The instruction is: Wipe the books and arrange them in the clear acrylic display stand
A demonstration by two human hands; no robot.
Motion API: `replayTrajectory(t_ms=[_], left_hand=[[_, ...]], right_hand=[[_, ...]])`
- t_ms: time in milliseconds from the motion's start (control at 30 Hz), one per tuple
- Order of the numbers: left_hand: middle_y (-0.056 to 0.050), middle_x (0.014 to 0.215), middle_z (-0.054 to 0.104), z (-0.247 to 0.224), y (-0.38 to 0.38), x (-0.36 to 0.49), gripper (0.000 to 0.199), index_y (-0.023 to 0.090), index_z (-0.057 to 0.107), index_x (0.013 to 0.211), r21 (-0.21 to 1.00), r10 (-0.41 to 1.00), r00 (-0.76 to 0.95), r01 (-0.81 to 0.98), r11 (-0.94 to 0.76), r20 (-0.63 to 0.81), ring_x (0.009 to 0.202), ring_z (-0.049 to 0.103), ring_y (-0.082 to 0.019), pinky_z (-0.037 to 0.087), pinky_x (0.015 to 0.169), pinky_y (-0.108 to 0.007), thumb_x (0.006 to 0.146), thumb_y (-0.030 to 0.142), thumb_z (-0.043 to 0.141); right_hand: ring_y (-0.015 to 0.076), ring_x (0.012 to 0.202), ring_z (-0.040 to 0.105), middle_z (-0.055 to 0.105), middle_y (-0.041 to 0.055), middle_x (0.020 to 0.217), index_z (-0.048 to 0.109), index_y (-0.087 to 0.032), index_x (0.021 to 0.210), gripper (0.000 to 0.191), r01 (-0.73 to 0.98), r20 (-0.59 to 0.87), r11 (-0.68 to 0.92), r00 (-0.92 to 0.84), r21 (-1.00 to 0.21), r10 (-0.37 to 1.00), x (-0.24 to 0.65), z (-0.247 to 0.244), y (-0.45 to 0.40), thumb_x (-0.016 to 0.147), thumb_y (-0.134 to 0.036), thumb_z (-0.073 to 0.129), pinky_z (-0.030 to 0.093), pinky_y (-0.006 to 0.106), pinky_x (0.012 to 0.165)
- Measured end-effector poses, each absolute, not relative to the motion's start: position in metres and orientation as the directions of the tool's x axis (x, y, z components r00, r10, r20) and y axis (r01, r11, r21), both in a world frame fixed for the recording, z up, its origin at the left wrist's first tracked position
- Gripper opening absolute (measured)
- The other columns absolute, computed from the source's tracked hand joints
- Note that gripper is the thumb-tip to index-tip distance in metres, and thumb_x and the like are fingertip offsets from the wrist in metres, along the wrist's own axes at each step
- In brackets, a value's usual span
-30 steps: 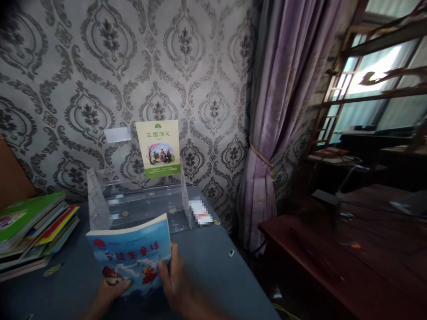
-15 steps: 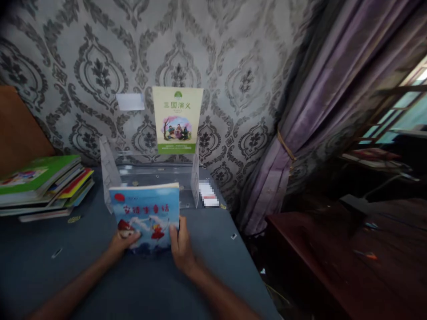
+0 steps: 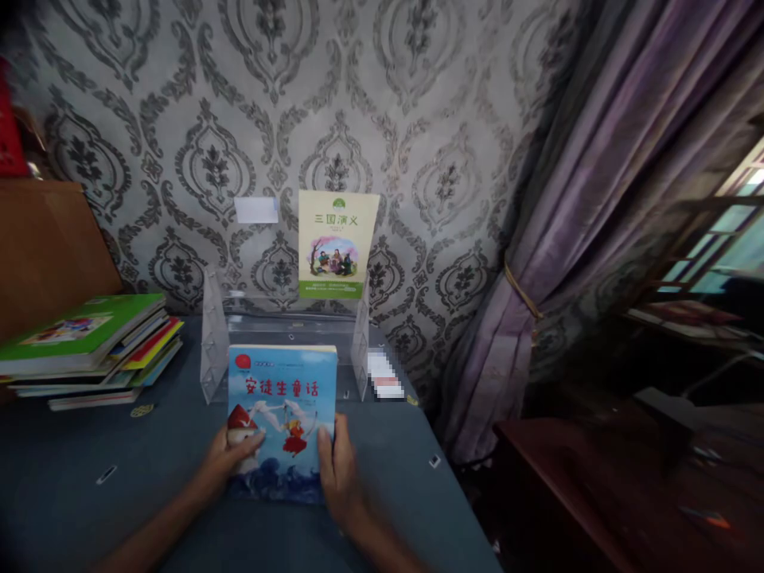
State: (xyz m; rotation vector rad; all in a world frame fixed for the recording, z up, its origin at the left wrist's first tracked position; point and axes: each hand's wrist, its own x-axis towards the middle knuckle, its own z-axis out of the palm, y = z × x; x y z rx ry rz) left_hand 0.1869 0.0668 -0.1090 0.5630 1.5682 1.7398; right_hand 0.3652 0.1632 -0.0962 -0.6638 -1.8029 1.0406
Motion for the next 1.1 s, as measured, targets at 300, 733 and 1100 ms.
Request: replayTrajectory(t_ms=[300,733,1100], left_hand=[[-0.007,0.076,0.074,-0.123,0.072,0.184,0.075,0.016,0.067,0.094,0.983,0.751,-0.651,-0.184,-0.014,-0.111,0.073,0.070,-0.026,0.055,0.073,-0.035,0.044,0.068,0.087],[-0.009,0.089,0.077,-0.118,0.070,0.185,0.081,0.017,0.067,0.105,0.974,0.773,-0.629,-0.217,-0.063,-0.090,0.088,0.072,-0.029,0.056,0.080,-0.036,0.044,0.065,0.089],[-0.010,0.090,0.077,-0.116,0.068,0.184,0.079,0.016,0.066,0.104,0.967,0.788,-0.604,-0.251,-0.045,-0.120,0.088,0.073,-0.029,0.057,0.079,-0.036,0.046,0.063,0.090]], right_hand=[[0.0263,0.094,0.069,0.074,0.0094,0.100,0.063,-0.023,0.115,0.053,0.081,0.438,0.470,-0.252,-0.879,0.863,0.363,-0.117,0.160,0.091,-0.069,0.051,0.058,0.034,0.083],[0.0270,0.085,0.069,0.073,0.0084,0.088,0.066,-0.026,0.109,0.049,0.086,0.438,0.479,-0.291,-0.873,0.851,0.366,-0.111,0.164,0.090,-0.069,0.050,0.059,0.035,0.076],[0.0243,0.083,0.069,0.073,0.0076,0.090,0.064,-0.024,0.111,0.043,0.053,0.463,0.505,-0.324,-0.861,0.825,0.364,-0.108,0.162,0.096,-0.061,0.048,0.058,0.032,0.076]])
